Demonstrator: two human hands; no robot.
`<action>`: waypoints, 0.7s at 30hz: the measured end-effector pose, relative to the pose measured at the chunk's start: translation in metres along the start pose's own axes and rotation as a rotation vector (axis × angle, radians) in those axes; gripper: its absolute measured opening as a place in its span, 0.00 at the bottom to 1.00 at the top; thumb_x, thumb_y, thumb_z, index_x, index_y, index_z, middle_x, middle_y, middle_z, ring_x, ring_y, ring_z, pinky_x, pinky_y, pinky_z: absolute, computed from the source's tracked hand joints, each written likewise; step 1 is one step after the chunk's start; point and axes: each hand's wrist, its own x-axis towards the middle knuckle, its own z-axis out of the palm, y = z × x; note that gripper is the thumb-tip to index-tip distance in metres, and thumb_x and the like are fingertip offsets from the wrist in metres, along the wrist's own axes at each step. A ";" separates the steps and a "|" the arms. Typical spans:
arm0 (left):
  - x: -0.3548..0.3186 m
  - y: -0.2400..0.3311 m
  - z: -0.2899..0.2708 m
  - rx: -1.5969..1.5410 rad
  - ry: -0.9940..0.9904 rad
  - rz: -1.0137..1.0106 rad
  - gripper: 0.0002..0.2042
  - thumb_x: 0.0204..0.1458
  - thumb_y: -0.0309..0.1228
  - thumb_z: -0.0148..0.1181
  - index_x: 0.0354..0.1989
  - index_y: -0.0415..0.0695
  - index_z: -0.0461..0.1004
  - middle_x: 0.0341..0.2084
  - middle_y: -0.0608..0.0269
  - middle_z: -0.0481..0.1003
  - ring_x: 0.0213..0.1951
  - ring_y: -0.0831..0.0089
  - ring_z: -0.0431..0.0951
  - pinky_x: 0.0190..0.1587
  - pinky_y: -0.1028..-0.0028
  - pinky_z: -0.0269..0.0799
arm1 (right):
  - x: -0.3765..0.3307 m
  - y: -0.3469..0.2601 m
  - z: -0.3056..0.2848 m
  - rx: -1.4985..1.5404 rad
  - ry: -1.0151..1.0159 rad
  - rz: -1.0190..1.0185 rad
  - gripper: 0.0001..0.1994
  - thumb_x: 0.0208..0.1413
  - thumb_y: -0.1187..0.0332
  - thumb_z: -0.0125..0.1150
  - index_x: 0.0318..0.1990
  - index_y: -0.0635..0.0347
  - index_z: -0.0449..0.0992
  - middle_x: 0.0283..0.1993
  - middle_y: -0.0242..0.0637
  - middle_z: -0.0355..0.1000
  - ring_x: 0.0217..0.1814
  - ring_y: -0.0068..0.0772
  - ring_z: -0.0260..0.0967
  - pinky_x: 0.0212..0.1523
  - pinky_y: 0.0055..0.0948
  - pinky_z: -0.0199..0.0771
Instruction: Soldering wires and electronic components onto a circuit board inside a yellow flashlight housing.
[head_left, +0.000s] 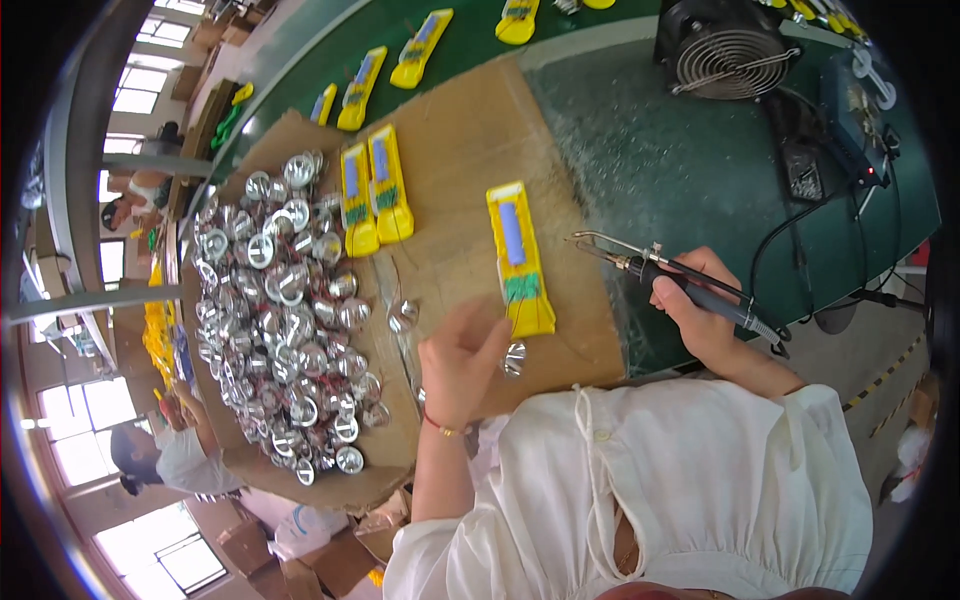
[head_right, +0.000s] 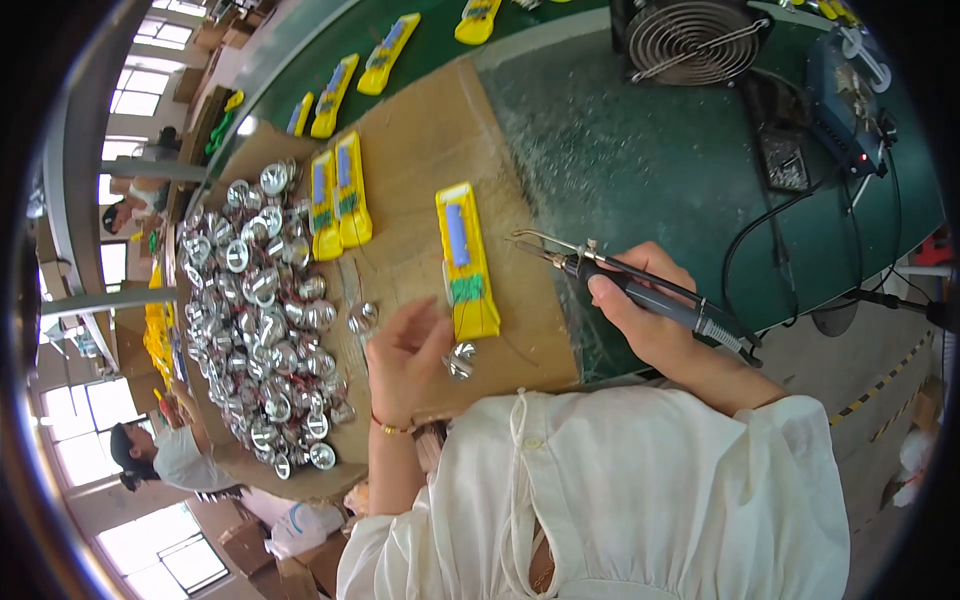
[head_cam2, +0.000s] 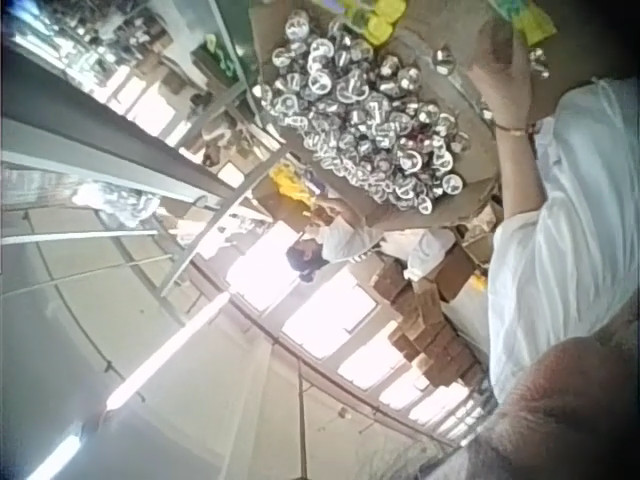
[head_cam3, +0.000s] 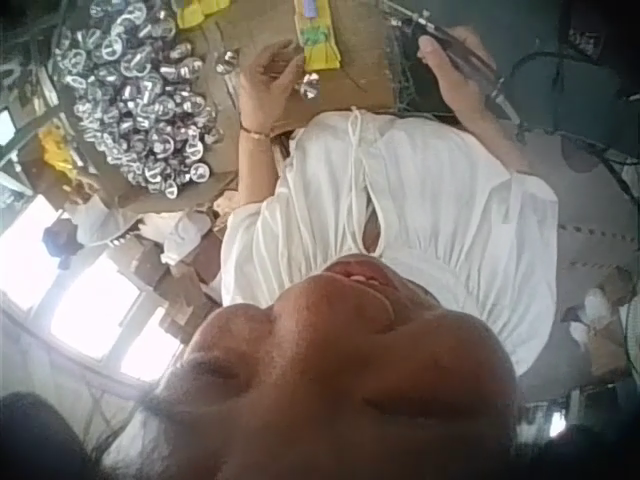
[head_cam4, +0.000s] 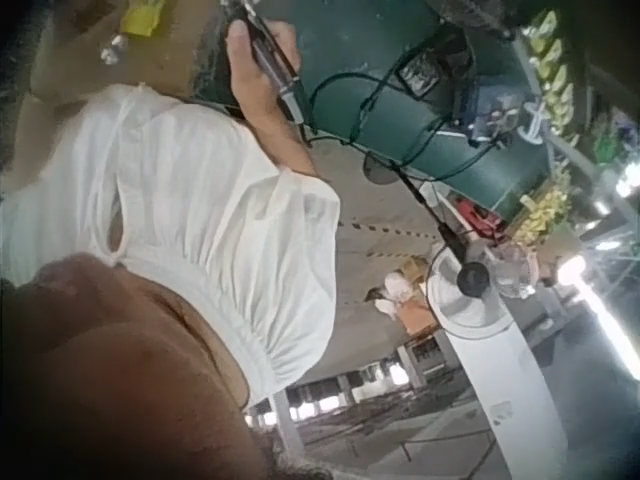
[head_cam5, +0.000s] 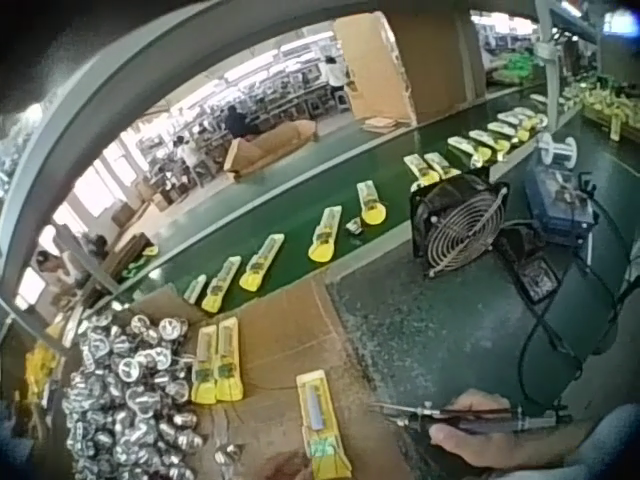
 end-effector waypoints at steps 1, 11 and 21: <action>0.004 -0.002 -0.003 0.158 -0.093 0.051 0.06 0.41 0.26 0.59 0.27 0.38 0.75 0.18 0.55 0.74 0.18 0.71 0.74 0.24 0.75 0.70 | 0.003 0.002 -0.004 -0.001 0.019 -0.008 0.07 0.50 0.73 0.57 0.31 0.65 0.65 0.23 0.37 0.68 0.23 0.20 0.66 0.24 0.19 0.68; 0.252 0.070 0.003 0.650 -0.016 0.326 0.10 0.43 0.35 0.54 0.24 0.42 0.77 0.19 0.51 0.74 0.23 0.58 0.75 0.28 0.67 0.70 | 0.026 0.015 -0.026 0.021 0.142 0.241 0.06 0.47 0.73 0.60 0.30 0.63 0.69 0.22 0.34 0.72 0.24 0.19 0.70 0.26 0.19 0.68; 0.347 0.129 0.137 0.782 -0.008 0.628 0.27 0.39 0.41 0.60 0.49 0.46 0.65 0.45 0.49 0.64 0.42 0.54 0.72 0.44 0.63 0.69 | 0.031 0.019 -0.036 -0.103 0.122 0.078 0.09 0.44 0.72 0.64 0.29 0.62 0.69 0.19 0.32 0.70 0.20 0.18 0.67 0.22 0.20 0.66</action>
